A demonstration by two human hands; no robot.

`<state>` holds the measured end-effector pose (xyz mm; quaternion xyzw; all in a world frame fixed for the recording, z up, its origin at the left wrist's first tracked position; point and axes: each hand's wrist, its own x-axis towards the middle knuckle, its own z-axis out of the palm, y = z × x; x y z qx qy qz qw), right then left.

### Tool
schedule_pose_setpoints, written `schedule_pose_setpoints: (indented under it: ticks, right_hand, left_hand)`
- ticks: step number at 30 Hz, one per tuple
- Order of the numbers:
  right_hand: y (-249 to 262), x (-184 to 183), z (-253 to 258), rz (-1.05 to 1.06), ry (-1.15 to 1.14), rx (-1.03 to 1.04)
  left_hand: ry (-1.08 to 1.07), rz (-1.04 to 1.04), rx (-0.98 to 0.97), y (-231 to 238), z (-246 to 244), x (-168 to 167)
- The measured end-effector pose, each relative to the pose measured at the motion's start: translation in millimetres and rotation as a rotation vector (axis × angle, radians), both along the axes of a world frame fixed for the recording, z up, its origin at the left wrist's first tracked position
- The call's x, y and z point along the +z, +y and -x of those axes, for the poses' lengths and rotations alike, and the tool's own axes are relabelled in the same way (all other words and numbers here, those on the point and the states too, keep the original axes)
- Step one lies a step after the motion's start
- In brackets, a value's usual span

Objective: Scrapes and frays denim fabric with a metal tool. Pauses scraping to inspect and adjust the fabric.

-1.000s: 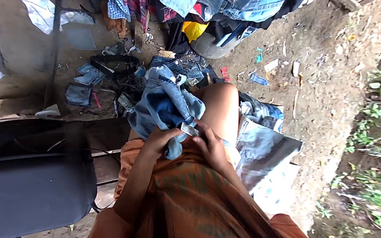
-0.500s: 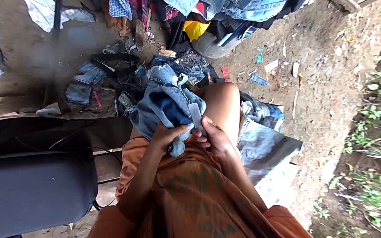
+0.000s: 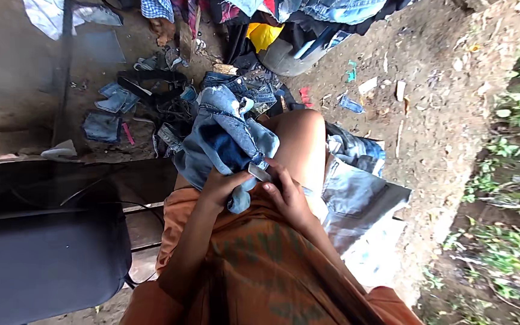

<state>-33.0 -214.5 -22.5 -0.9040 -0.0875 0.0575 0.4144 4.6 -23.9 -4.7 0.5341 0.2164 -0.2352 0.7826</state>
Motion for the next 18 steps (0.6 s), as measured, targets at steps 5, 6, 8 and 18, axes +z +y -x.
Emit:
schedule_pose_setpoints:
  ticks: [5, 6, 8, 18]
  right_hand:
    - [16.4, -8.6, -11.8, 0.041, -0.164, -0.048]
    - [19.1, -9.7, -13.9, 0.046, -0.181, -0.063]
    - [18.6, -12.2, -12.1, 0.043, -0.183, -0.08]
    - [20.9, -8.8, -17.5, -0.616, 0.188, -0.184]
  left_hand:
    - [-0.021, 0.006, -0.033, -1.4, 3.2, -5.0]
    - [-0.035, 0.007, -0.034, -1.1, 2.6, -5.4]
    - [-0.065, 0.027, -0.019, 0.5, 2.3, -7.2]
    - [-0.079, -0.066, -0.106, -3.0, 3.2, -9.8]
